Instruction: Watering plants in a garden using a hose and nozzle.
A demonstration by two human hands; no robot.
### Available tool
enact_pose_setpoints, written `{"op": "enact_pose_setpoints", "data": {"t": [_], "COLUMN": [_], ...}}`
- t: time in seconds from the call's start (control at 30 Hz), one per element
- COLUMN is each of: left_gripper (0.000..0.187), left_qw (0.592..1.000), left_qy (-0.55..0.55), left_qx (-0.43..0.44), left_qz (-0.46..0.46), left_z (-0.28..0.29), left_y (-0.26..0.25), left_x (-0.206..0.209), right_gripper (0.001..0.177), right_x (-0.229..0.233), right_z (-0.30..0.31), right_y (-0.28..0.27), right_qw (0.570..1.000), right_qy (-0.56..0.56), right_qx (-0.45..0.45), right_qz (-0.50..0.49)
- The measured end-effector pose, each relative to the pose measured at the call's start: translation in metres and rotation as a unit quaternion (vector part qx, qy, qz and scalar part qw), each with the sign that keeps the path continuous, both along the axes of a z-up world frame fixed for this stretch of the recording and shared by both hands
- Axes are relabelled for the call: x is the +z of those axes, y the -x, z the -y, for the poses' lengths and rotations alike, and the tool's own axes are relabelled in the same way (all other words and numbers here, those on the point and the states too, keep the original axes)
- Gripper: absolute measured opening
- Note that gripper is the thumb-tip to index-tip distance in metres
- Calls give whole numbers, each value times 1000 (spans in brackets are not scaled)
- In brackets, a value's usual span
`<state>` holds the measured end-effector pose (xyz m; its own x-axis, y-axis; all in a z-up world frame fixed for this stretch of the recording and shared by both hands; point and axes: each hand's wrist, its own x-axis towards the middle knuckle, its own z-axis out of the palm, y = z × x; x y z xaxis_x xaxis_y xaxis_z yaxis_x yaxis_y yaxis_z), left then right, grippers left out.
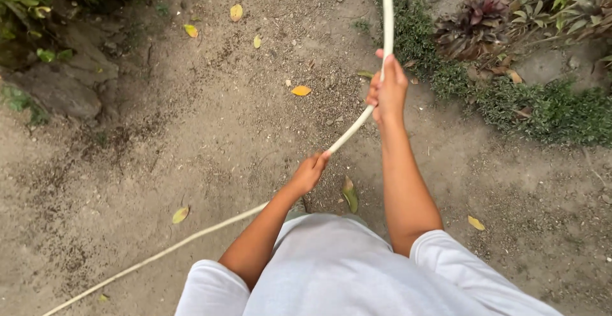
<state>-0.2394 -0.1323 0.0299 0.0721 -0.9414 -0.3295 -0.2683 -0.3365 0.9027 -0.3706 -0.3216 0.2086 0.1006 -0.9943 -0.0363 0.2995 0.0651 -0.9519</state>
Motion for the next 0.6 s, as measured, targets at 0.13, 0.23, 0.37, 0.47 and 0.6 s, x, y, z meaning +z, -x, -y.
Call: {"op": "enact_pose_setpoints", "data": {"t": [0.13, 0.23, 0.37, 0.47, 0.6], "left_gripper": [55, 55, 48, 50, 51], "left_qw": [999, 996, 999, 995, 993], "left_qy": [18, 66, 32, 71, 80], "left_qx": [-15, -11, 8, 18, 13], "left_qz": [-30, -55, 0, 61, 84], "left_z": [11, 30, 79, 100, 121], "left_y": [7, 11, 10, 11, 18], "left_x": [-29, -20, 25, 78, 88], "right_gripper": [40, 41, 43, 44, 44], "right_x": [-21, -5, 32, 66, 69], "right_z": [20, 38, 54, 69, 90], "right_y": [7, 11, 25, 28, 39], "right_qw": [995, 996, 999, 991, 987], "right_qy": [-82, -70, 34, 68, 113], "right_qx": [32, 28, 22, 39, 25], "right_qz": [49, 44, 37, 111, 108]}}
